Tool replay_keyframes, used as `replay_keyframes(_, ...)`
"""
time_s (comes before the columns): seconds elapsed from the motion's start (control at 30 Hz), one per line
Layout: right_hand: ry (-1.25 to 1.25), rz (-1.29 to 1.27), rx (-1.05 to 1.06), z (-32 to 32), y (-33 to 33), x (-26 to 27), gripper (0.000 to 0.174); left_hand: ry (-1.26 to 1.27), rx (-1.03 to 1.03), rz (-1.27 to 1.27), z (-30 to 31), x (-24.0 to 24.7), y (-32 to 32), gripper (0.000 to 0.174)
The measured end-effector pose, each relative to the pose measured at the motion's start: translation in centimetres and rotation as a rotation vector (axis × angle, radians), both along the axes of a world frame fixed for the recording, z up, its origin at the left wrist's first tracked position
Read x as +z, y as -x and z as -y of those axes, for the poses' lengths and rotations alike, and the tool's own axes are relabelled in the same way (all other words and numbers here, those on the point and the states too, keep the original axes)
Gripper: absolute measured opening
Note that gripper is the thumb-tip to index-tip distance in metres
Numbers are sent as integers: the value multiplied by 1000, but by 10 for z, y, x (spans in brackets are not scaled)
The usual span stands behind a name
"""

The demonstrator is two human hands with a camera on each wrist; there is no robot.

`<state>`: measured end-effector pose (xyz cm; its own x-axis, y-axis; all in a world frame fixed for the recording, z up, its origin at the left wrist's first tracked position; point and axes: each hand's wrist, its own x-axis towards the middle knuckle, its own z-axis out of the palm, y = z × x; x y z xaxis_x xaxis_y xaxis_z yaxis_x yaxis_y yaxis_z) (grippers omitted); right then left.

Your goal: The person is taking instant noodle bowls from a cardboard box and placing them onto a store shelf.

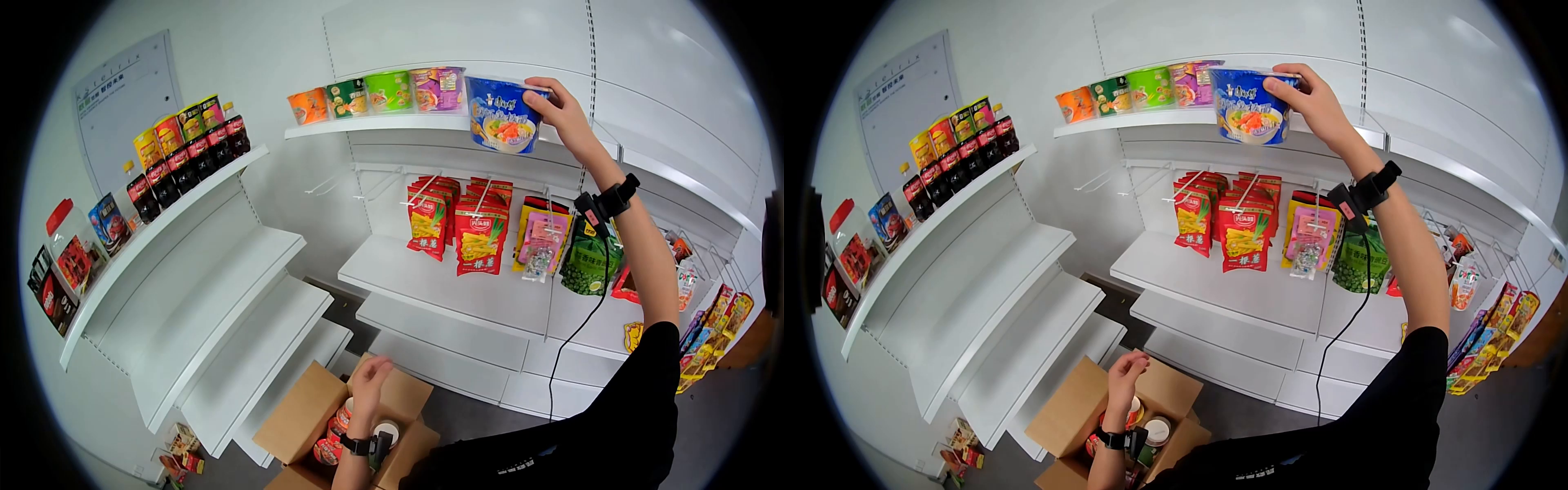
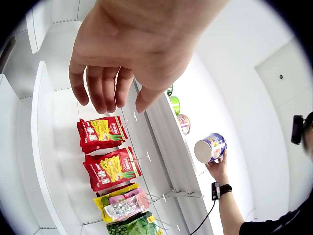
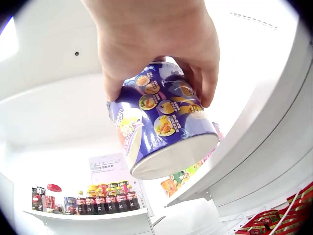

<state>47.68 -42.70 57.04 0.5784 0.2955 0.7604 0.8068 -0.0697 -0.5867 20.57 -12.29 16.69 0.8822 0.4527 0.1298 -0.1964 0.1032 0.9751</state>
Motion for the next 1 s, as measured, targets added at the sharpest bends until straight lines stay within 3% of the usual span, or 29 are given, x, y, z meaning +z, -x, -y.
replay_keyframes(0.53, -35, 15, -229, 1, -48, 28, 74, 14, 54, -13, -3, -5, 17, 22)
replay_keyframes(0.63, 6, -22, -288, -2, -56, 29, 70, 19, 66, -3, -1, -5, 19, 20)
replay_keyframes(1.0, 83, 16, -438, -12, -90, 32, 80, -41, 129, -6, -4, -18, 32, 21)
